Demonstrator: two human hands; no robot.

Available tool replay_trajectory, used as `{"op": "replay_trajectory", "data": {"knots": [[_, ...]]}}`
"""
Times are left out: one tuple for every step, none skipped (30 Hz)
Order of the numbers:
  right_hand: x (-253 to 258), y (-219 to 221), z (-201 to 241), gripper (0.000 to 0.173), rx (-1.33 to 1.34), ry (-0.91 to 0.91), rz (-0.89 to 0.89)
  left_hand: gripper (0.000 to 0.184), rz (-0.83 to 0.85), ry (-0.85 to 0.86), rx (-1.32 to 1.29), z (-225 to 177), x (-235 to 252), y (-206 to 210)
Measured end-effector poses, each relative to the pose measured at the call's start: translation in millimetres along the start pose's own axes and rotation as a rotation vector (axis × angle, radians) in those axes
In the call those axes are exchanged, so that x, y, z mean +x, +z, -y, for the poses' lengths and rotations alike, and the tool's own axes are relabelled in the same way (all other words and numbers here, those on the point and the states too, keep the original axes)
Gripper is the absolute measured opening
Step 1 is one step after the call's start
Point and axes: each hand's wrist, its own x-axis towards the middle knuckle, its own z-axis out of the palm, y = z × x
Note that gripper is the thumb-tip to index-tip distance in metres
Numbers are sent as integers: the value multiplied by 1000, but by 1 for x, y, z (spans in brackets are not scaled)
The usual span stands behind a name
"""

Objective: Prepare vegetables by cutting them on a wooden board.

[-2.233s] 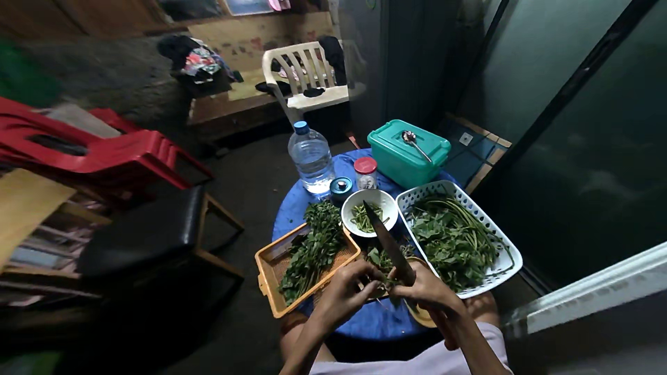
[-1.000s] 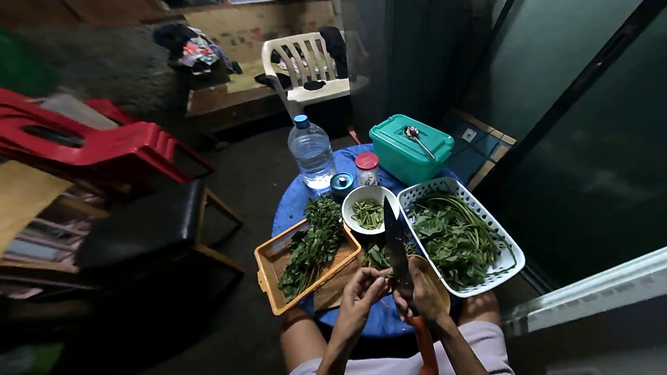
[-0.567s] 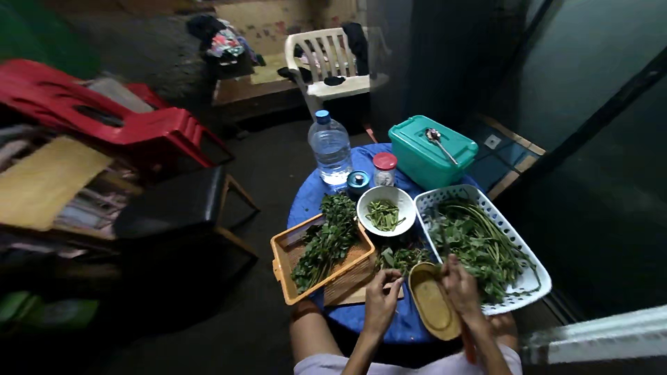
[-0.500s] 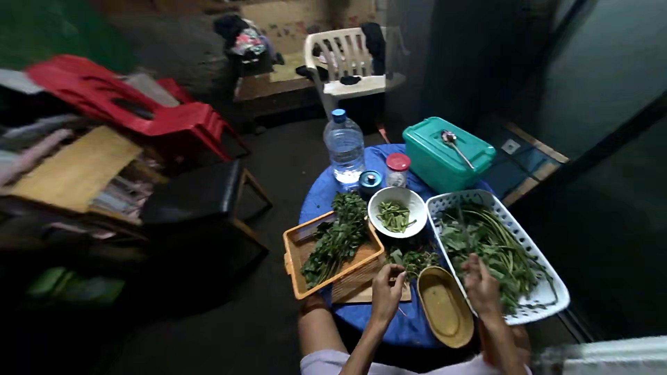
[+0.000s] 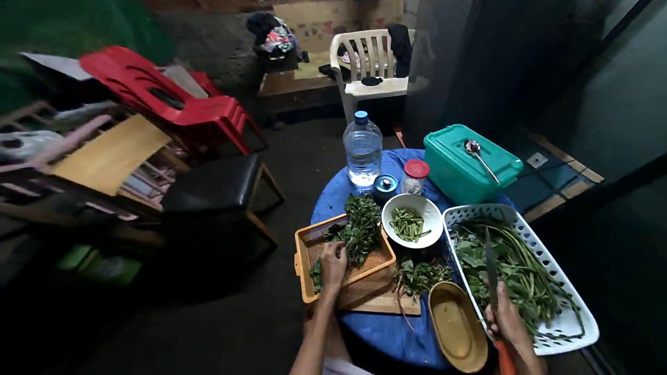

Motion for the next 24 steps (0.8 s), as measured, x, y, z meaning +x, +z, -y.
{"op": "replay_trajectory", "data": {"knots": [[-2, -1, -2, 66, 22, -1, 6, 29, 69, -83, 58, 6, 9, -8], [-4, -1, -4, 68, 42, -13, 11, 30, 134, -148, 106, 13, 16, -14], [-7, 0, -4, 69, 59, -22, 15, 29, 172, -181, 138, 20, 22, -17], [-9, 0, -4, 70, 73, -27, 19, 26, 185, -184, 142, 27, 25, -19], [-11, 0, -4, 70, 86, -30, 23, 24, 182, -171, 128, 32, 28, -22], [-12, 0, -3, 70, 95, -37, 33, 23, 173, -153, 106, 33, 29, -25], [-15, -1, -2, 71, 107, -47, 47, 24, 174, -133, 96, 32, 29, -29], [-17, -2, -1, 72, 118, -58, 64, 25, 186, -109, 96, 31, 29, -32], [-19, -1, 0, 72, 126, -64, 81, 25, 207, -83, 106, 30, 29, -33], [-22, 1, 1, 73, 131, -71, 92, 26, 241, -63, 131, 30, 29, -32], [-24, 4, 3, 73, 130, -76, 104, 28, 280, -53, 152, 31, 30, -28], [-26, 7, 4, 74, 120, -95, 117, 31, 308, -47, 163, 33, 30, -24], [-28, 10, 5, 74, 105, -119, 139, 31, 316, -45, 162, 35, 31, -20], [-31, 13, 5, 73, 95, -147, 163, 30, 292, -43, 144, 37, 31, -16], [-35, 15, 6, 72, 92, -163, 186, 29, 253, -48, 117, 36, 30, -14], [-40, 17, 9, 72, 95, -168, 201, 29, 218, -54, 94, 32, 29, -14], [-45, 19, 11, 72, 102, -170, 220, 30, 192, -59, 84, 27, 28, -15], [-50, 21, 12, 71, 115, -161, 238, 33, 193, -69, 87, 25, 27, -16], [-54, 23, 12, 72, 125, -145, 255, 38, 220, -85, 101, 25, 26, -18], [-57, 26, 11, 73, 137, -136, 276, 45, 258, -105, 125, 28, 27, -18], [-59, 28, 10, 74, 146, -137, 298, 45, 285, -118, 145, 31, 28, -17], [-60, 29, 8, 74, 151, -148, 315, 39, 292, -124, 156, 34, 29, -15], [-61, 30, 7, 73, 150, -155, 325, 33, 275, -134, 157, 36, 28, -13], [-64, 30, 7, 71, 151, -158, 334, 29, 240, -147, 142, 37, 27, -12]]}}
